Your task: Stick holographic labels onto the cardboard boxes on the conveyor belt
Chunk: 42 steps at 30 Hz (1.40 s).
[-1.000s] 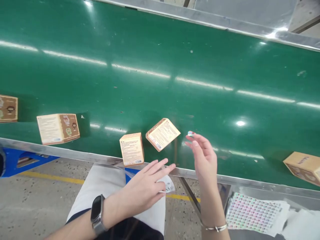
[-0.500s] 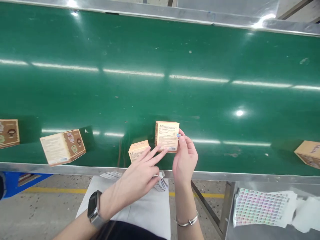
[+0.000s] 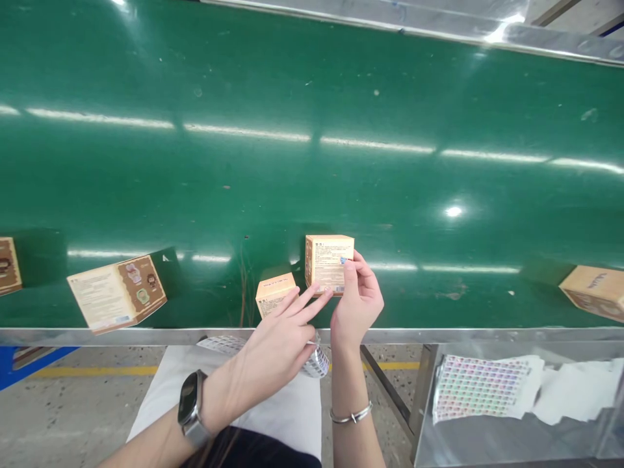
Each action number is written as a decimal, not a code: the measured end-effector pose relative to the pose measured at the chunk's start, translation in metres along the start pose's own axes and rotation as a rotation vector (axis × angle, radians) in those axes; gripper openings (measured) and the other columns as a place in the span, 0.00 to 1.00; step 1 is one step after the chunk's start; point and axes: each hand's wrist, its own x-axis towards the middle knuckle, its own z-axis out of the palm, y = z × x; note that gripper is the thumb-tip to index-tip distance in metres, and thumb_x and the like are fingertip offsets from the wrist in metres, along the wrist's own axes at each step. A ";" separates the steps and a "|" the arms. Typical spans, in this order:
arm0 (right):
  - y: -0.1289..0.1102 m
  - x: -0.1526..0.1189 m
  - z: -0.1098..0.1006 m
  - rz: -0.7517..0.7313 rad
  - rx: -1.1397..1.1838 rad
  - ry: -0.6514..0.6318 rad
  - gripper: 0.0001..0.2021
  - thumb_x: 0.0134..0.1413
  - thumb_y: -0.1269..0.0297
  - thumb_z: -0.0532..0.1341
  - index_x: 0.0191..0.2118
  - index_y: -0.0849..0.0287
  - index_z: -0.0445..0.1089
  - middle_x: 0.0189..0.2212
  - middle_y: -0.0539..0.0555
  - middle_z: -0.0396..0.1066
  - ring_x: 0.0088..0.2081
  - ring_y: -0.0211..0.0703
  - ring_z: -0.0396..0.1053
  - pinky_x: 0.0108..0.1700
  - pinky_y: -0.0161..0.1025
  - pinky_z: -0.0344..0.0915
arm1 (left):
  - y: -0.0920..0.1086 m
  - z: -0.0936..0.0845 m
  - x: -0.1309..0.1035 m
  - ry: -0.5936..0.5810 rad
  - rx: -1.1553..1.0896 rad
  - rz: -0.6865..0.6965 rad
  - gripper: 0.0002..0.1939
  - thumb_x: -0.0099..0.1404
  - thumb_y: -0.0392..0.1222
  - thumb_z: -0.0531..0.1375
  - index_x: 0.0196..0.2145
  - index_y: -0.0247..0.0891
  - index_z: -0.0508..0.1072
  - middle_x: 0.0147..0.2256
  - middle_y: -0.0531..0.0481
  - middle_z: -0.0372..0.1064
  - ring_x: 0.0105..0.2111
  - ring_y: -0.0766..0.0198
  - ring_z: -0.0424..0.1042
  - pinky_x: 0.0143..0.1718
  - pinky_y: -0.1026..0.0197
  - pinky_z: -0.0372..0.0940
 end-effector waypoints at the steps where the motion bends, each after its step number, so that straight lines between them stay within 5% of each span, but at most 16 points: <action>1: 0.001 0.000 0.001 -0.012 -0.013 0.009 0.10 0.54 0.57 0.66 0.30 0.59 0.72 0.45 0.60 0.78 0.47 0.52 0.76 0.47 0.48 0.73 | 0.000 0.000 0.000 0.000 -0.004 0.002 0.11 0.67 0.30 0.61 0.27 0.36 0.76 0.69 0.41 0.53 0.71 0.51 0.47 0.71 0.44 0.50; 6: 0.005 -0.003 0.008 -0.066 -0.086 0.092 0.11 0.53 0.56 0.67 0.33 0.57 0.69 0.44 0.60 0.77 0.46 0.51 0.76 0.50 0.50 0.72 | -0.002 -0.002 -0.001 -0.021 -0.029 0.003 0.12 0.68 0.29 0.59 0.28 0.35 0.76 0.69 0.39 0.53 0.71 0.50 0.47 0.71 0.44 0.49; 12: 0.005 0.004 0.011 -0.097 -0.176 0.192 0.19 0.60 0.55 0.62 0.52 0.55 0.58 0.38 0.56 0.76 0.41 0.48 0.77 0.47 0.49 0.73 | -0.008 -0.006 -0.002 -0.036 -0.084 0.037 0.11 0.68 0.28 0.59 0.28 0.35 0.76 0.70 0.40 0.52 0.71 0.49 0.47 0.71 0.43 0.49; 16: -0.011 -0.005 -0.019 -0.120 -0.271 0.182 0.13 0.61 0.52 0.61 0.44 0.56 0.65 0.35 0.55 0.75 0.35 0.46 0.76 0.42 0.45 0.74 | -0.011 -0.022 -0.031 -0.057 -0.301 0.103 0.09 0.67 0.30 0.60 0.31 0.37 0.78 0.60 0.42 0.71 0.64 0.50 0.66 0.66 0.48 0.60; 18: -0.018 -0.021 -0.040 -0.073 -0.371 0.058 0.14 0.58 0.50 0.65 0.33 0.57 0.69 0.26 0.52 0.73 0.26 0.43 0.73 0.34 0.42 0.73 | -0.012 -0.034 -0.054 -0.129 -0.469 0.022 0.07 0.65 0.32 0.63 0.32 0.40 0.80 0.44 0.47 0.82 0.46 0.56 0.80 0.50 0.60 0.71; 21: -0.016 -0.051 -0.057 0.109 -0.516 -0.375 0.18 0.52 0.47 0.68 0.34 0.58 0.73 0.31 0.57 0.77 0.28 0.47 0.76 0.27 0.40 0.74 | -0.017 -0.049 -0.089 -0.276 -0.571 -0.195 0.05 0.64 0.34 0.65 0.33 0.41 0.82 0.29 0.53 0.82 0.30 0.62 0.79 0.32 0.67 0.68; 23: -0.008 -0.069 -0.048 0.156 -0.481 -0.517 0.20 0.47 0.47 0.71 0.39 0.59 0.74 0.39 0.61 0.78 0.34 0.51 0.78 0.27 0.41 0.76 | -0.023 -0.055 -0.108 -0.269 -0.618 -0.314 0.05 0.64 0.36 0.64 0.34 0.40 0.83 0.30 0.52 0.82 0.29 0.63 0.78 0.29 0.69 0.65; 27: 0.006 -0.094 0.006 0.118 -0.420 -0.552 0.20 0.51 0.49 0.70 0.43 0.58 0.74 0.44 0.61 0.76 0.40 0.52 0.78 0.31 0.42 0.79 | -0.040 -0.065 -0.131 -0.163 -0.719 -0.453 0.07 0.62 0.37 0.62 0.31 0.37 0.82 0.28 0.50 0.81 0.28 0.63 0.76 0.30 0.68 0.65; 31: -0.011 -0.103 0.048 0.046 -0.389 -0.609 0.18 0.57 0.49 0.66 0.45 0.57 0.74 0.46 0.60 0.76 0.46 0.52 0.76 0.39 0.44 0.78 | -0.054 -0.075 -0.146 0.002 -0.788 -0.556 0.10 0.62 0.39 0.60 0.35 0.37 0.83 0.34 0.48 0.83 0.33 0.59 0.78 0.32 0.65 0.68; 35: -0.044 -0.110 0.047 -0.190 -0.502 -0.877 0.11 0.64 0.54 0.62 0.44 0.52 0.76 0.44 0.56 0.78 0.44 0.49 0.77 0.42 0.43 0.76 | -0.066 -0.084 -0.159 0.119 -0.780 -0.579 0.12 0.64 0.40 0.59 0.34 0.36 0.84 0.31 0.47 0.82 0.30 0.59 0.78 0.30 0.64 0.68; 38: -0.062 -0.123 0.042 -0.257 -0.549 -1.125 0.06 0.63 0.58 0.64 0.41 0.51 0.76 0.37 0.51 0.78 0.38 0.45 0.77 0.34 0.37 0.74 | -0.072 -0.091 -0.168 0.209 -0.773 -0.573 0.11 0.63 0.41 0.60 0.32 0.37 0.84 0.28 0.48 0.81 0.28 0.61 0.76 0.26 0.65 0.67; 42: -0.070 -0.143 0.053 -0.373 -0.570 -1.133 0.08 0.67 0.64 0.60 0.34 0.54 0.72 0.29 0.49 0.75 0.28 0.39 0.73 0.29 0.34 0.70 | -0.076 -0.095 -0.175 0.281 -0.989 -0.580 0.07 0.56 0.42 0.67 0.31 0.37 0.83 0.30 0.47 0.82 0.30 0.58 0.79 0.30 0.62 0.72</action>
